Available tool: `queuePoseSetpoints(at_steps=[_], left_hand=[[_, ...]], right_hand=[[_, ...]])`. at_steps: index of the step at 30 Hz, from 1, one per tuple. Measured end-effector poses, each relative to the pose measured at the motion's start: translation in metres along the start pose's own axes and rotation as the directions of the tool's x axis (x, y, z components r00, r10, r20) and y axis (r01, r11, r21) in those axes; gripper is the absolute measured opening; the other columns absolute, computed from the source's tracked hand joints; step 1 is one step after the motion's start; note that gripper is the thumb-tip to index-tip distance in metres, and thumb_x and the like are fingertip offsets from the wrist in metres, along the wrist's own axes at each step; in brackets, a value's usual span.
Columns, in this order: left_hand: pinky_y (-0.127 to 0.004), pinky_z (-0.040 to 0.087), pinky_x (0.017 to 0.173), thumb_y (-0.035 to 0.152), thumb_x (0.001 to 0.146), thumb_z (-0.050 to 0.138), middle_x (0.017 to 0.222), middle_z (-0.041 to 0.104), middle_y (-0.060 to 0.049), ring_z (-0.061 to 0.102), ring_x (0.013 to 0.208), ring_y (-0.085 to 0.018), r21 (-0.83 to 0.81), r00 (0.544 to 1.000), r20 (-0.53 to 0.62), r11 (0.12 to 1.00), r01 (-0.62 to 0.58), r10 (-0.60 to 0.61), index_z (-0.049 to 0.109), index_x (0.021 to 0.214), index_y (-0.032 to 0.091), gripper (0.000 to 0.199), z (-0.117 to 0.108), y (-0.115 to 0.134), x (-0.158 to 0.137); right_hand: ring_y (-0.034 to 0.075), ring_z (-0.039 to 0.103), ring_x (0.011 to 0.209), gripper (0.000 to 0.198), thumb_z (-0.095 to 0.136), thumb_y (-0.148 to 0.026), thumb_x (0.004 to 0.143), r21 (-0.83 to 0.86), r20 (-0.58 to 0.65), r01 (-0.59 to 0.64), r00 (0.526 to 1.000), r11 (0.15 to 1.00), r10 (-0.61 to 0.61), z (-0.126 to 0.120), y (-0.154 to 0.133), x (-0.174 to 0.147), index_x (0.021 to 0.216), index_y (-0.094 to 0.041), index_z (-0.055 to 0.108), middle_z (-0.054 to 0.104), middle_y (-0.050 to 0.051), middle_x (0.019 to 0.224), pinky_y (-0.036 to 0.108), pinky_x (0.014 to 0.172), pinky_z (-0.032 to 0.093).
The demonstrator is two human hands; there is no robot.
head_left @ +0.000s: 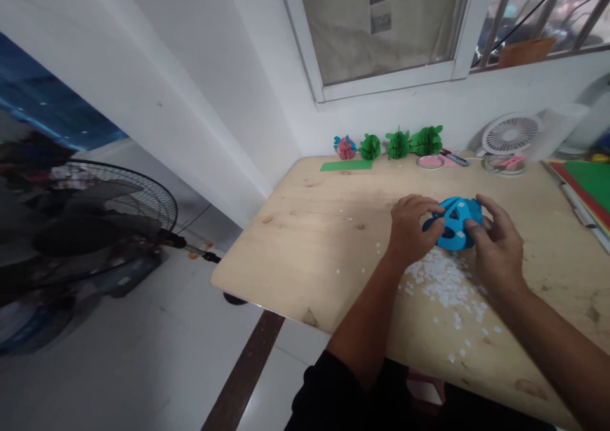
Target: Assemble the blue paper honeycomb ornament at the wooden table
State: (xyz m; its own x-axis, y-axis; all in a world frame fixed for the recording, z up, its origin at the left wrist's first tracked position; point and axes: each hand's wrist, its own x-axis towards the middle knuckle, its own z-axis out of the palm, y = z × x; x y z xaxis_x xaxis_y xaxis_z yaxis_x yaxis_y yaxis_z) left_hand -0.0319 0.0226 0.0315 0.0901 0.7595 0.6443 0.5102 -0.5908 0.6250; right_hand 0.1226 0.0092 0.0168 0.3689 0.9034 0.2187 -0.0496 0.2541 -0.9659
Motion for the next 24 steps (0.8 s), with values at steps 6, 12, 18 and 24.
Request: queuePoseSetpoints(at_steps=[6,12,18,24], left_hand=[[-0.049,0.051,0.116,0.027,0.088,0.082,0.119,0.079,-0.008,0.07,0.122,-0.027,-0.01,1.0,-0.003,1.0,-0.008,0.008,0.077,0.098,0.026,0.012,-0.0002,0.0056,-0.0021],[-0.051,0.044,0.124,0.038,0.08,0.088,0.139,0.071,-0.01,0.062,0.135,-0.031,0.031,0.994,0.105,0.999,-0.037,0.034,0.071,0.122,0.026,0.047,0.0019,0.0056,-0.0048],[-0.046,0.05,0.119,0.012,0.083,0.068,0.132,0.075,-0.007,0.067,0.128,-0.028,-0.009,0.997,0.071,0.999,-0.043,0.044,0.066,0.127,0.025,0.046,-0.0012,0.0001,-0.0052],[-0.047,0.055,0.111,0.01,0.087,0.061,0.131,0.075,-0.008,0.069,0.124,-0.027,0.008,0.999,0.024,0.999,0.031,-0.032,0.064,0.129,0.025,0.045,0.0016,-0.0027,-0.0062]], right_hand=[[0.019,0.068,0.071,0.059,0.082,-0.035,0.068,-0.019,-0.047,-0.013,0.999,1.0,0.012,-0.001,-0.0003,0.0018,0.126,-0.024,0.075,0.075,0.001,0.082,0.03,0.061,0.057],[0.018,0.067,0.072,0.058,0.082,-0.035,0.068,-0.004,-0.04,0.0,0.999,1.0,-0.001,-0.0015,-0.0008,0.0023,0.124,-0.024,0.075,0.076,0.002,0.084,0.029,0.061,0.056],[0.019,0.067,0.072,0.06,0.083,-0.036,0.067,-0.023,-0.05,-0.014,0.999,1.0,0.013,-0.0003,-0.0032,0.0009,0.125,-0.023,0.075,0.076,0.002,0.085,0.029,0.061,0.056],[0.022,0.072,0.08,0.059,0.082,-0.037,0.07,-0.007,-0.037,0.015,0.999,1.0,-0.015,-0.0004,-0.0009,-0.0006,0.128,-0.025,0.074,0.078,0.004,0.09,0.034,0.068,0.059]])
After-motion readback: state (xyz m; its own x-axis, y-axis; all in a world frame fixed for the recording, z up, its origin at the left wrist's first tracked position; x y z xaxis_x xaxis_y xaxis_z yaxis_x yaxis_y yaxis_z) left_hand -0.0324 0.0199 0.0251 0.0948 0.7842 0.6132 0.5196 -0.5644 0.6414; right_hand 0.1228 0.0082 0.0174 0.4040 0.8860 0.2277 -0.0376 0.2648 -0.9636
